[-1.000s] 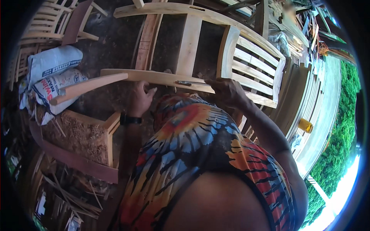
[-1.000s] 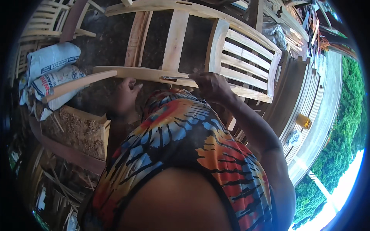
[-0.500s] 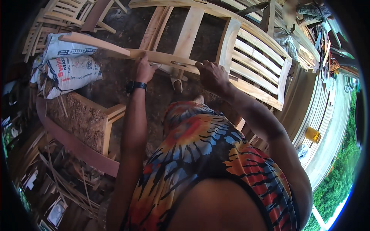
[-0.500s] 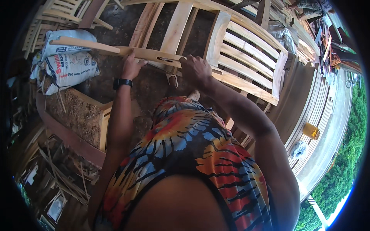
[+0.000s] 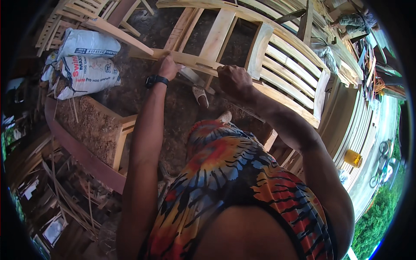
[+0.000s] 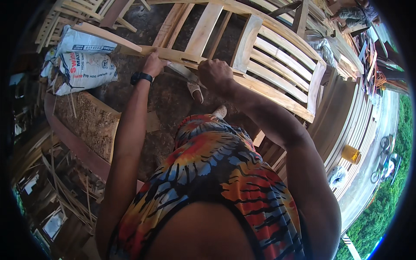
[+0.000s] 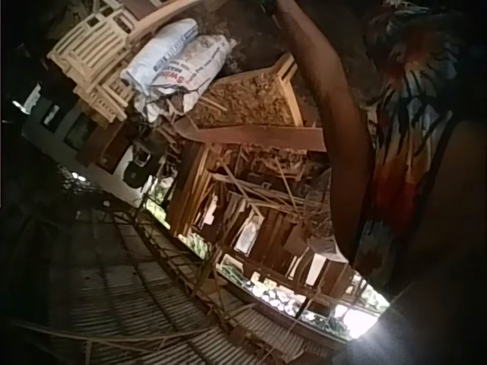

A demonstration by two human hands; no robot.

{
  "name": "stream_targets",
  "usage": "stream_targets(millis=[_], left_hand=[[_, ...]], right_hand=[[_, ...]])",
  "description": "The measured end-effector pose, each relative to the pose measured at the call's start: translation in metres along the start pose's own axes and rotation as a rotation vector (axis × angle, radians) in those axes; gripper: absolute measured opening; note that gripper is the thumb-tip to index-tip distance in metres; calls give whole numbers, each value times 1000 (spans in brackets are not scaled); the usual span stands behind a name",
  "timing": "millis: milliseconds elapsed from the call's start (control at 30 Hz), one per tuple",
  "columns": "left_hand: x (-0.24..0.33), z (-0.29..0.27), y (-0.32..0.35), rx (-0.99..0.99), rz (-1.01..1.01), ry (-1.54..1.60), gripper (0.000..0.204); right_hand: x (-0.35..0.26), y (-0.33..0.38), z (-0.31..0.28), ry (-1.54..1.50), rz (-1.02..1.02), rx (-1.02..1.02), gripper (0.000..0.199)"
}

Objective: The person assembles a wooden chair by using a hammer to secure joints, applying adhesive with a brush to wooden slats, and fitting the components together by hand.

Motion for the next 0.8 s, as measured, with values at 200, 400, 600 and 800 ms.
stream_targets(millis=[200, 400, 600, 800], left_hand=[[20, -14, 1, -80, -47, -179, 67], [15, -6, -3, -66, -11, -219, 64], [-12, 10, -10, -18, -27, -228, 68], [24, -13, -7, -110, 44, -148, 72]], right_hand=[[16, 13, -28, -43, -16, -138, 19], [16, 16, -53, 7, -66, -99, 17], [15, 13, -75, -17, -34, 23, 17], [17, -1, -42, 54, -3, 80, 19]])
Point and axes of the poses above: each hand's wrist, its own y-axis away from the middle knuckle, its own z-axis out of the palm, x = y × z, the point moved 6 cm from there along -y, towards the middle knuckle, and after that the axes turned 15 degrees about -y, right-handed, at the moved point
